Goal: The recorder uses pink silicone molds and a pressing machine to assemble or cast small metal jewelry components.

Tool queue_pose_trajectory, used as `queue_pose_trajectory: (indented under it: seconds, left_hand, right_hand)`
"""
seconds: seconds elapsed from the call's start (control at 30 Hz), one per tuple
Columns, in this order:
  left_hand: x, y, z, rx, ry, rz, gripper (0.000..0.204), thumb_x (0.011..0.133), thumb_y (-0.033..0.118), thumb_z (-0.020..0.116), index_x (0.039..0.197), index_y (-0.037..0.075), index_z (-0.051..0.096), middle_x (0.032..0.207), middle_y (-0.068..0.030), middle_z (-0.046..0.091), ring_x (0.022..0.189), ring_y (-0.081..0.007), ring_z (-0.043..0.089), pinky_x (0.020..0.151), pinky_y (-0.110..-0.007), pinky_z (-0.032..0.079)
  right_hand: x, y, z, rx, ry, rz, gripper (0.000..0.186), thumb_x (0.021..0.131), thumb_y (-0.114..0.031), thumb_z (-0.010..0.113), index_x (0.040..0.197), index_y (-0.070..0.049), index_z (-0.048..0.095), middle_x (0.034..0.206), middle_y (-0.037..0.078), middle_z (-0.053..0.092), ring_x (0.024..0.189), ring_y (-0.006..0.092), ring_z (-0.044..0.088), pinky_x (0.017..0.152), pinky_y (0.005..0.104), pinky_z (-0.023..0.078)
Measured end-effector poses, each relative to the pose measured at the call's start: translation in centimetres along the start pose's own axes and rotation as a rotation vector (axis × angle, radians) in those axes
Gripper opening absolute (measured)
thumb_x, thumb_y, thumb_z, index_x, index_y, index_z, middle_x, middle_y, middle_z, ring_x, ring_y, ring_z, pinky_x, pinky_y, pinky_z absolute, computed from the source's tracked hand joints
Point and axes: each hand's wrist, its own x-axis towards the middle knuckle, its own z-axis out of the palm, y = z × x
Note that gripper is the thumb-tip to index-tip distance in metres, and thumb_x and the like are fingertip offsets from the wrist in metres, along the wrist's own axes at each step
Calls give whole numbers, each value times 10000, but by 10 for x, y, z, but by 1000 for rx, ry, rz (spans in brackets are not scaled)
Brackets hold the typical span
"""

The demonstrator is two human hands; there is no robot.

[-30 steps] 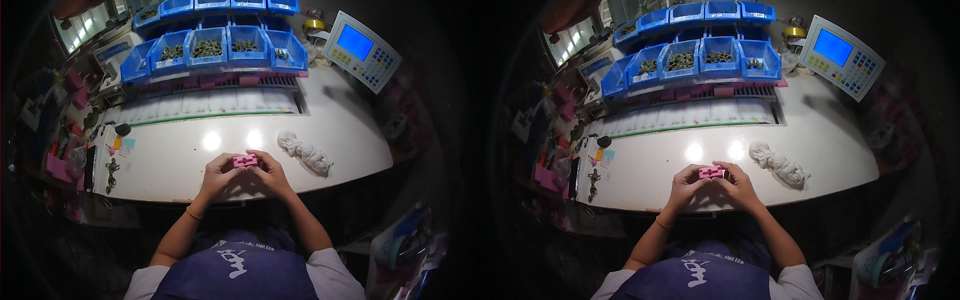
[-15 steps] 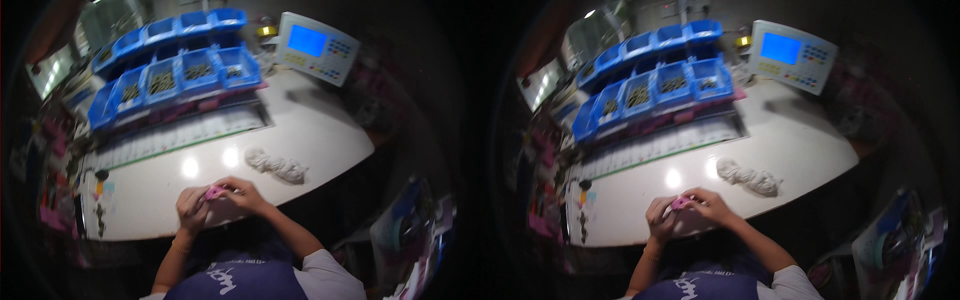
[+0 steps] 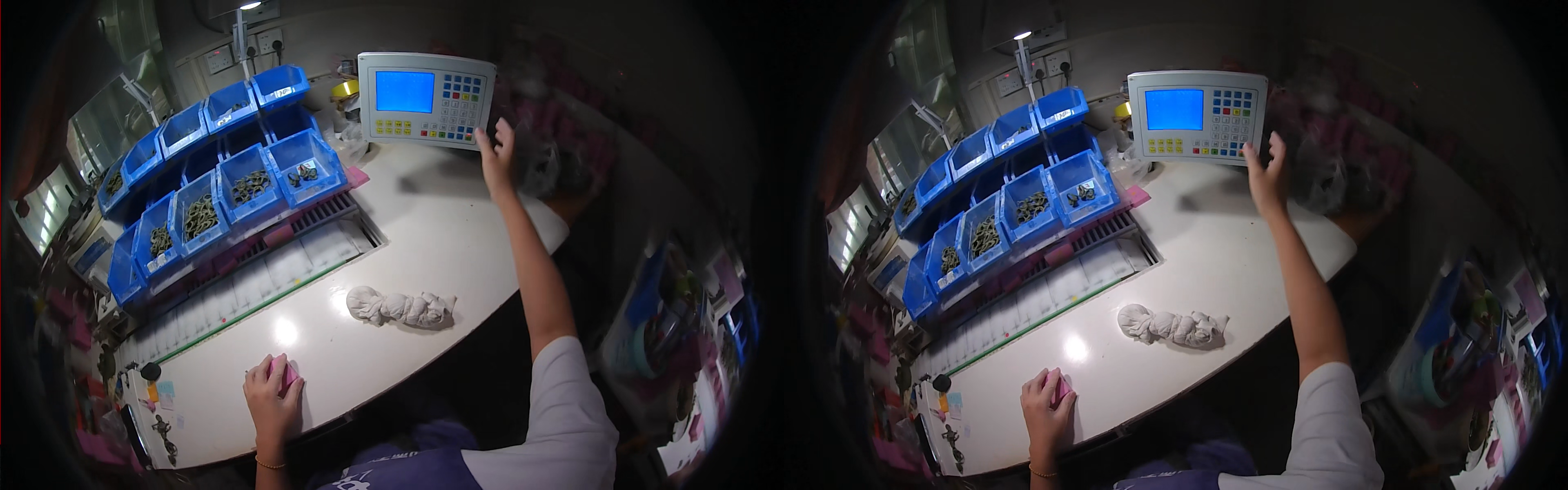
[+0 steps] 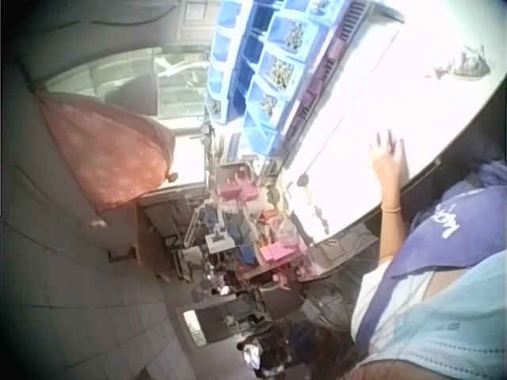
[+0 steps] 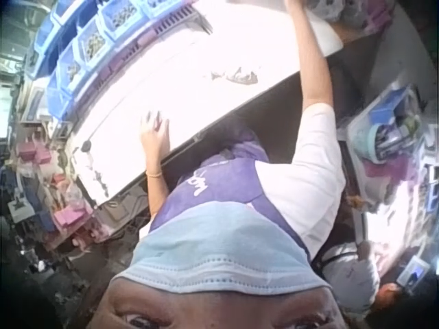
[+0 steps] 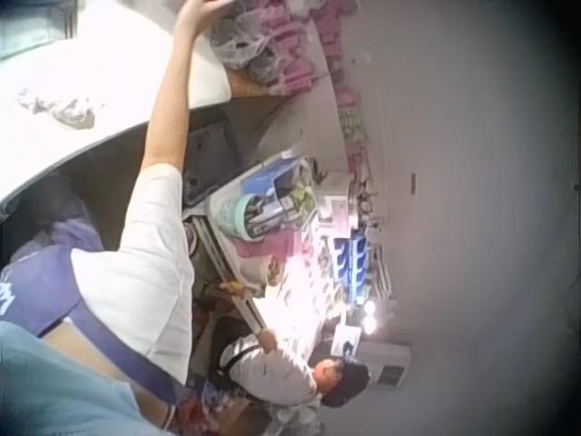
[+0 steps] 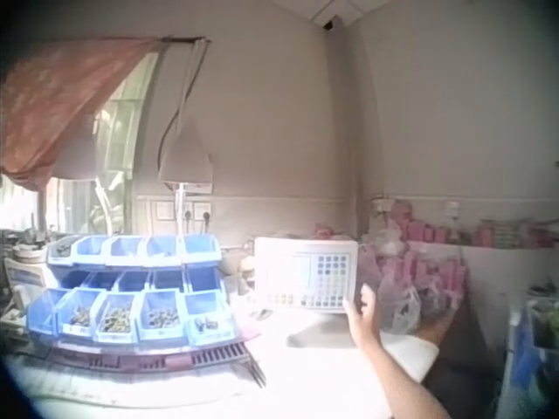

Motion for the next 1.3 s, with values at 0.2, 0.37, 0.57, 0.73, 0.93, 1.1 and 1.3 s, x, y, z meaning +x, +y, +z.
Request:
queue_pose_trajectory:
  seconds: [0.2, 0.37, 0.57, 0.73, 0.93, 1.1, 1.3]
  left_hand:
    - [-25, -11, -1, -91, 186, -162, 492, 753, 176, 794, 1205, 18, 679, 1178, -188, 630, 1076, -356, 555, 959, -447, 454]
    - [-18, -7, 8, -104, 194, -113, 509, 742, 215, 817, 1208, 57, 685, 1114, -155, 629, 1010, -335, 568, 905, -424, 485]
    - [-27, -11, -2, -108, 221, -226, 618, 730, 281, 823, 1278, 60, 643, 1100, -139, 597, 1037, -318, 547, 906, -410, 488]
    - [-33, -22, -11, -66, 167, -345, 593, 682, 375, 851, 1135, 33, 682, 1002, -143, 588, 955, -311, 566, 877, -398, 491]
    - [30, -123, -27, 65, 470, -537, 561, 677, 403, 848, 1038, 2, 696, 996, -168, 613, 926, -338, 601, 862, -424, 495]
    - [109, -225, -34, 267, 526, -631, 560, 693, 472, 791, 1000, 13, 699, 1065, -203, 615, 1018, -383, 585, 904, -471, 478]
    - [119, -253, -31, 426, 421, -816, 473, 757, 445, 726, 1011, 48, 695, 1130, -181, 605, 1106, -378, 563, 925, -508, 472]
  right_hand:
    - [41, 20, 61, 267, -269, 267, 640, 921, -446, 668, 1299, 22, 451, 1178, 138, 556, 1032, 236, 598, 856, 407, 531]
    - [89, 75, 15, 284, -265, 298, 770, 861, -456, 741, 1350, 58, 442, 1287, 178, 562, 1078, 240, 591, 919, 421, 489]
    - [94, 86, 33, 224, -171, 405, 1019, 872, -463, 730, 1534, 64, 163, 1553, 246, 294, 1386, 325, 397, 1109, 425, 377]
    - [0, 40, 13, 104, -249, -26, 702, 1005, -261, 593, 1539, 7, 224, 1528, 250, 337, 1394, 307, 395, 1119, 416, 371]
    - [-259, -102, -47, 64, -804, -246, 497, 854, 26, 640, 1335, 8, 515, 1420, 210, 484, 1311, 332, 471, 1124, 462, 338]
    - [-297, -116, -63, -99, -913, -555, 312, 798, 15, 669, 1108, -21, 670, 1316, 184, 577, 1247, 340, 524, 1119, 519, 334]
    - [-307, -111, -60, -169, -887, -479, 262, 786, -8, 684, 1044, -51, 690, 1221, 143, 643, 1208, 324, 555, 1124, 546, 321]
